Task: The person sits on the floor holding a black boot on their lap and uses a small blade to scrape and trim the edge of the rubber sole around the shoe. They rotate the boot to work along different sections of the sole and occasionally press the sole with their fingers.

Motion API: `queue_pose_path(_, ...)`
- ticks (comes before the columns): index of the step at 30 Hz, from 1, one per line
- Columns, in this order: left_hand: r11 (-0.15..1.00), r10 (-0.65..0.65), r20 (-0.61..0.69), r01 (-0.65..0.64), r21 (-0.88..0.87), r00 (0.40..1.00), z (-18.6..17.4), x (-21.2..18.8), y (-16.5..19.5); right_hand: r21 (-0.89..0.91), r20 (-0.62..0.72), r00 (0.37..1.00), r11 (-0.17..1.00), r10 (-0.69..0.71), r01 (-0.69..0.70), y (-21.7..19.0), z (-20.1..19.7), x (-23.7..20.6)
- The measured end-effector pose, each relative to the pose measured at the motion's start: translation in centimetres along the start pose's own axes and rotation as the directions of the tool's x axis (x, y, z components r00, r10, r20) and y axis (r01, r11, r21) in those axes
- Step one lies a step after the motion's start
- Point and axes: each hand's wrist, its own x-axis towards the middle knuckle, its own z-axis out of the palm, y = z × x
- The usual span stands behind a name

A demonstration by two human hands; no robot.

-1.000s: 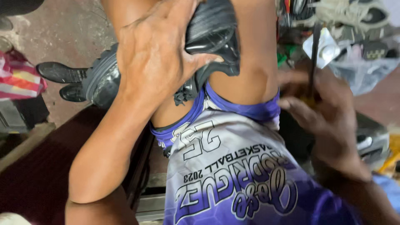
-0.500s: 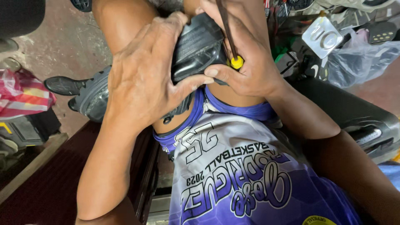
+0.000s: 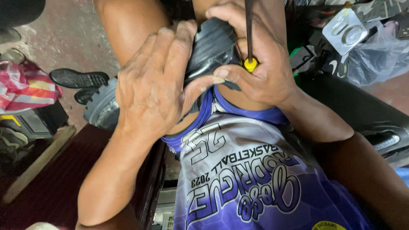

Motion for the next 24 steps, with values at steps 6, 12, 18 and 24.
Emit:
queue_pose_path(6, 0.997, -0.056, 0.022, 0.057, -0.061, 0.998, -0.1, 0.2, 0.4, 0.121, 0.024, 0.996, 0.989, 0.081, -0.084, -0.7, -0.5, 0.4)
queue_pose_path(12, 0.993, -0.058, 0.049, 0.063, -0.102, 0.997, -0.5, 0.5, 0.3, 0.020, 0.074, 0.995, 0.997, 0.073, -0.075, -0.9, -1.5, 0.8)
queue_pose_path(18, 0.998, -0.049, 0.054, 0.051, -0.029, 0.997, 0.1, 0.3, 0.5, -0.003, 0.032, 0.999, 0.999, 0.032, -0.032, -0.2, -0.8, 0.3)
queue_pose_path(24, 0.998, -0.046, 0.035, 0.044, 0.050, 0.998, 0.4, 0.6, 0.7, -0.091, 0.001, 0.998, 0.994, 0.064, -0.064, -0.8, -0.8, 0.2)
